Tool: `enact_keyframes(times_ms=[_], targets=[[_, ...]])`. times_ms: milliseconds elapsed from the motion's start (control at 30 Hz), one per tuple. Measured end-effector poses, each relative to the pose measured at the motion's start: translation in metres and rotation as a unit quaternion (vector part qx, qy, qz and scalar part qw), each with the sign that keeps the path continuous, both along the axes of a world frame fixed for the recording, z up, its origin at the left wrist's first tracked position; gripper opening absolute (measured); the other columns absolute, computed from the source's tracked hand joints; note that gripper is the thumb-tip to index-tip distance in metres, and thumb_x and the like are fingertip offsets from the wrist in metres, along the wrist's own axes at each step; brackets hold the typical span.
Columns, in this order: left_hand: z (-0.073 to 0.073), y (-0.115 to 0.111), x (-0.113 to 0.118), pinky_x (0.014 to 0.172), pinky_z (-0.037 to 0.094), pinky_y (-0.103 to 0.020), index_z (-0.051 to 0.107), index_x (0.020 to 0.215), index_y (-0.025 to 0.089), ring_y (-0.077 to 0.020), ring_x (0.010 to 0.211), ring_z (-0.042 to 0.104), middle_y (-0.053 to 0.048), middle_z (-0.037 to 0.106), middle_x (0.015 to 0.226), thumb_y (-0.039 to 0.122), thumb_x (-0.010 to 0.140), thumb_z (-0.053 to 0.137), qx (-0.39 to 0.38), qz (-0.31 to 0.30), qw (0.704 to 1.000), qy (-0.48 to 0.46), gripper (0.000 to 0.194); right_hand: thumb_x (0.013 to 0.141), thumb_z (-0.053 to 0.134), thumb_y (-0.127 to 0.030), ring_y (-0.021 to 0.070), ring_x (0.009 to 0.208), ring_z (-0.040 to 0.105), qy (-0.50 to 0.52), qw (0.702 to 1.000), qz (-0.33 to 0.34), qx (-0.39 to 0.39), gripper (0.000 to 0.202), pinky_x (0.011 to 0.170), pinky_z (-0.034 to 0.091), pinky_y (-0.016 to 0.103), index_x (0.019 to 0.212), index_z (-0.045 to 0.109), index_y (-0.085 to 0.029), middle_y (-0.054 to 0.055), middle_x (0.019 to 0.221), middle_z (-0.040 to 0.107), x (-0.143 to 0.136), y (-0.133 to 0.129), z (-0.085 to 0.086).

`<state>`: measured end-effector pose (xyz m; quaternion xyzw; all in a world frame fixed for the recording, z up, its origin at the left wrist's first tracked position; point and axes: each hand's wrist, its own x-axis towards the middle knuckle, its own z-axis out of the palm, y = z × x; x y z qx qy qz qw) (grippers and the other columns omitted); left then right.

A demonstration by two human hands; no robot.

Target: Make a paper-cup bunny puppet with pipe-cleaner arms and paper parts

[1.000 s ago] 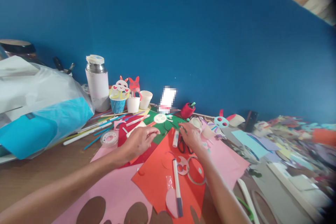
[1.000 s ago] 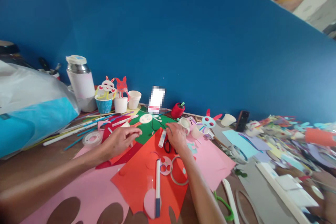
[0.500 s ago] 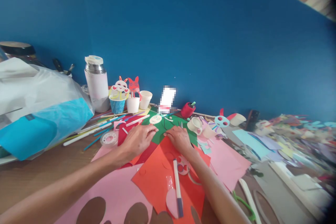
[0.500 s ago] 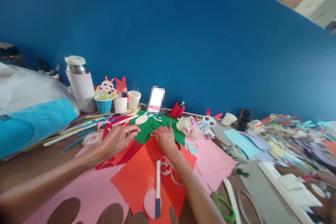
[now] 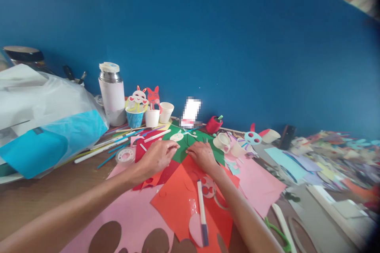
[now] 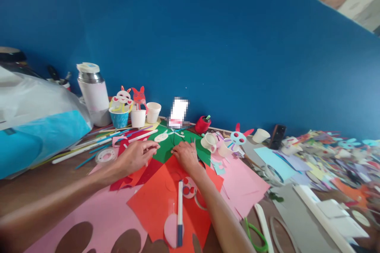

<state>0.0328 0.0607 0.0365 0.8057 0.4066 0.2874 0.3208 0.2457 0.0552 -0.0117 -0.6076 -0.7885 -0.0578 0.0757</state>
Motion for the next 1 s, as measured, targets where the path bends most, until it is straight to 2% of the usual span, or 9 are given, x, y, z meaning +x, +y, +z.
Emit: enact_keyframes(times_ms=[67,167,267,333,433,500,600,767,1000], targets=[[-0.001,0.000,0.000,0.051,0.038,-0.023,0.064,0.090,0.016,-0.0123,0.043,0.054,0.001,0.059,0.053,0.029,0.081,0.038,-0.020,-0.008,1.000,-0.013,0.030,0.086,0.048,-0.029,0.0177,0.082,0.053,0.000,1.000,0.009,0.006,0.018,0.073,0.027,0.031,0.085,0.065,-0.025,0.003,0.082,0.062,-0.001,0.001,0.000],[-0.003,0.001,0.000,0.049,0.038,-0.022,0.062,0.088,0.016,-0.0117,0.041,0.054,0.002,0.056,0.051,0.028,0.081,0.038,-0.033,-0.016,0.999,-0.032,0.028,0.086,0.047,-0.025,0.0172,0.082,0.054,0.030,0.999,0.008,0.017,0.019,0.075,0.028,0.031,0.082,0.065,-0.022,0.004,0.081,0.063,-0.002,0.001,0.000],[-0.005,0.003,0.000,0.049,0.039,-0.022,0.060,0.095,0.016,-0.0122,0.042,0.055,0.004,0.054,0.049,0.026,0.080,0.039,-0.047,-0.008,0.998,-0.045,0.028,0.085,0.046,-0.023,0.0149,0.079,0.055,0.139,0.990,0.010,0.000,0.020,0.075,0.032,0.028,0.078,0.064,-0.020,0.003,0.080,0.064,-0.003,-0.001,0.004],[-0.005,0.004,0.000,0.049,0.040,-0.022,0.058,0.102,0.016,-0.0130,0.044,0.056,0.004,0.054,0.048,0.026,0.080,0.039,-0.055,0.002,0.997,-0.049,0.030,0.085,0.044,-0.024,0.0128,0.073,0.055,0.249,0.967,0.025,-0.048,0.022,0.069,0.036,0.025,0.078,0.064,-0.020,0.001,0.077,0.064,-0.007,-0.004,0.009],[-0.006,0.006,0.001,0.049,0.040,-0.023,0.057,0.102,0.015,-0.0138,0.046,0.057,0.004,0.055,0.047,0.026,0.079,0.039,-0.071,0.002,0.996,-0.053,0.031,0.084,0.043,-0.030,0.0106,0.059,0.052,0.376,0.920,0.023,-0.114,0.024,0.056,0.037,0.021,0.078,0.063,-0.019,-0.002,0.067,0.061,-0.015,-0.010,0.021],[-0.006,0.006,0.001,0.047,0.040,-0.022,0.057,0.100,0.015,-0.0138,0.046,0.058,0.004,0.054,0.048,0.026,0.079,0.039,-0.090,-0.003,0.994,-0.061,0.030,0.083,0.044,-0.033,0.0096,0.053,0.049,0.419,0.898,0.012,-0.130,0.024,0.052,0.037,0.021,0.077,0.063,-0.019,-0.003,0.062,0.058,-0.022,-0.014,0.027],[-0.007,0.007,0.002,0.044,0.039,-0.021,0.057,0.095,0.015,-0.0127,0.044,0.057,0.003,0.056,0.052,0.024,0.077,0.040,-0.116,-0.002,0.990,-0.074,0.027,0.081,0.045,-0.031,0.0097,0.057,0.050,0.452,0.881,0.023,-0.140,0.023,0.054,0.039,0.020,0.075,0.062,-0.018,-0.002,0.064,0.058,-0.032,-0.019,0.034],[-0.004,0.008,0.003,0.043,0.040,-0.021,0.057,0.086,0.015,-0.0129,0.045,0.058,0.003,0.057,0.053,0.026,0.073,0.043,-0.161,-0.010,0.984,-0.079,0.023,0.081,0.044,-0.025,0.0113,0.065,0.054,0.405,0.904,0.043,-0.129,0.021,0.063,0.040,0.022,0.073,0.063,-0.018,-0.002,0.066,0.061,-0.040,-0.026,0.041],[-0.012,0.009,0.004,0.044,0.041,-0.021,0.056,0.082,0.016,-0.0117,0.045,0.059,0.002,0.058,0.064,0.021,0.068,0.045,-0.154,-0.042,0.983,-0.085,0.018,0.081,0.044,-0.018,0.0126,0.071,0.058,0.340,0.933,0.075,-0.085,0.020,0.068,0.041,0.023,0.076,0.063,-0.020,-0.001,0.075,0.065,-0.041,-0.030,0.046]])
